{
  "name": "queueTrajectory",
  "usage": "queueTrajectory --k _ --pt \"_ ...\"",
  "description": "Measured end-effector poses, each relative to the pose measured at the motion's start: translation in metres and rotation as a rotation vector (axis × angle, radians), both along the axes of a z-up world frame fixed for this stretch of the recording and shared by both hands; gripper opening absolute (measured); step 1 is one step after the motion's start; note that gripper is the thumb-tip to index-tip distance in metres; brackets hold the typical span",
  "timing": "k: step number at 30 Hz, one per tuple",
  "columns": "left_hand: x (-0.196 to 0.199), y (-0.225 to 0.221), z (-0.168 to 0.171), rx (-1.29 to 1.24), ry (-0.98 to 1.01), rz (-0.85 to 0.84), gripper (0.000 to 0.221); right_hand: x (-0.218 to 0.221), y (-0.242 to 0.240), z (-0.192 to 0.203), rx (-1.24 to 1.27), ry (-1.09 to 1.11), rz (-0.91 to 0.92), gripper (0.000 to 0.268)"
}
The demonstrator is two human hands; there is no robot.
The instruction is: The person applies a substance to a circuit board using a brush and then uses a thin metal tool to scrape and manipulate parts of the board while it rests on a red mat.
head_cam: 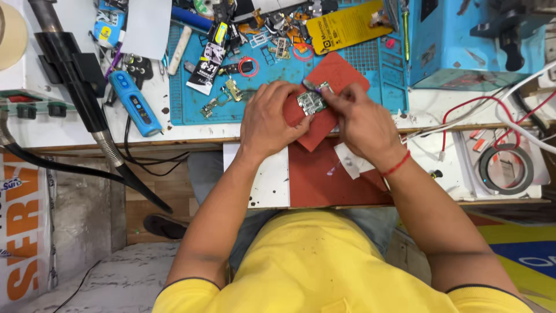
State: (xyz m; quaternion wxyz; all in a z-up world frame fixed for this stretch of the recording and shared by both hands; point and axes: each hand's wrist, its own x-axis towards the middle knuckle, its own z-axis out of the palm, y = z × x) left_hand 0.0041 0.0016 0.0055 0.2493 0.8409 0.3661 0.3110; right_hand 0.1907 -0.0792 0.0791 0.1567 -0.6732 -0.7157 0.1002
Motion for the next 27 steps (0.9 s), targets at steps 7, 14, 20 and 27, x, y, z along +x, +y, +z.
queueTrajectory --k 7,14,20,27 --pt "0.0 0.0 -0.005 0.029 -0.025 -0.002 0.054 0.01 -0.016 -0.021 -0.017 -0.008 0.018 0.052" --pt "-0.001 -0.002 -0.006 0.035 -0.026 -0.007 0.051 0.036 -0.016 -0.043 0.028 0.011 0.057 0.056" --pt "0.0 0.0 -0.003 0.05 0.005 -0.016 0.048 0.016 -0.016 -0.02 -0.02 -0.026 -0.03 0.056" --pt "0.002 -0.001 -0.003 0.047 0.015 0.009 0.049 0.007 -0.016 -0.008 0.005 -0.099 -0.048 0.057"
